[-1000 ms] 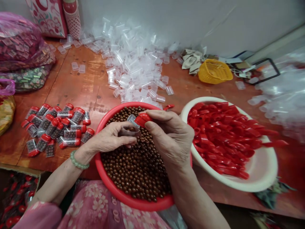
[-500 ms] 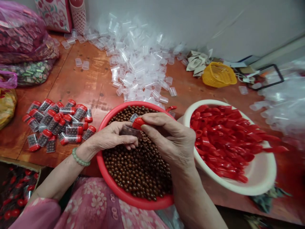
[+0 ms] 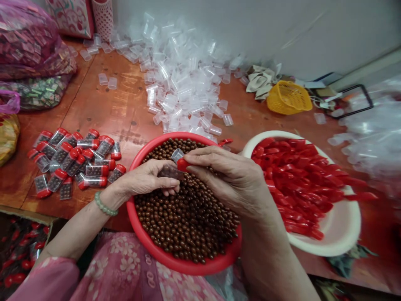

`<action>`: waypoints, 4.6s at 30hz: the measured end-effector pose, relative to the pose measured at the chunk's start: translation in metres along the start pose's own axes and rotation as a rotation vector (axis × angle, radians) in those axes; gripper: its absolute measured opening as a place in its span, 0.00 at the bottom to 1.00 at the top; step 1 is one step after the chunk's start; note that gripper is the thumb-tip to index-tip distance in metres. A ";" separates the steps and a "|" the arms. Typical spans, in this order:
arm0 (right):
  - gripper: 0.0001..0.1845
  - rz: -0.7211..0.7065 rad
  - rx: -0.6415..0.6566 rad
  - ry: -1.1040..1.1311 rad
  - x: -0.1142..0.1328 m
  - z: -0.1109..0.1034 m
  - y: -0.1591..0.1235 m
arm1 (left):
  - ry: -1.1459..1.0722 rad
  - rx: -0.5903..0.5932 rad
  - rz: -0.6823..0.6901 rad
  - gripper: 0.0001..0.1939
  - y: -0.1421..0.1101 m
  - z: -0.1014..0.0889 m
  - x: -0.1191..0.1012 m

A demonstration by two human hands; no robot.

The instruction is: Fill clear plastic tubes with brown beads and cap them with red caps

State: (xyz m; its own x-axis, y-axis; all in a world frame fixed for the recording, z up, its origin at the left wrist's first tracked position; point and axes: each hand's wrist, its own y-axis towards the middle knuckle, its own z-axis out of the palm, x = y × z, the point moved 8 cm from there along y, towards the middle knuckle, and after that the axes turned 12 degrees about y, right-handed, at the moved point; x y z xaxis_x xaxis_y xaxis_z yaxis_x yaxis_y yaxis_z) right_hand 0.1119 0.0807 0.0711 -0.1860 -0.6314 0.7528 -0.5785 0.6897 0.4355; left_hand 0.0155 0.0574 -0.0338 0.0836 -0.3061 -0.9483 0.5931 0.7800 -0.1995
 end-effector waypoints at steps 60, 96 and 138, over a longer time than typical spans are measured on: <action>0.06 0.272 -0.319 0.405 -0.048 0.028 -0.008 | -0.058 -0.150 0.053 0.19 0.002 -0.013 -0.004; 0.07 0.308 -0.625 0.620 -0.054 0.030 -0.024 | -0.140 -0.056 0.030 0.10 0.002 -0.006 -0.007; 0.37 0.095 0.095 -0.202 -0.017 0.043 -0.005 | -0.183 -0.065 0.004 0.21 0.003 -0.010 0.004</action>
State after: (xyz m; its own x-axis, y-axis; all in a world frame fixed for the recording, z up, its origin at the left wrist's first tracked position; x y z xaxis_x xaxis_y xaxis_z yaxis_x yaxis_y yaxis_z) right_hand 0.0834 0.0725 0.0352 -0.3930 -0.6302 0.6697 -0.6210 0.7190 0.3121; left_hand 0.0096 0.0644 -0.0409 0.2340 -0.3925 -0.8895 0.5402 0.8131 -0.2167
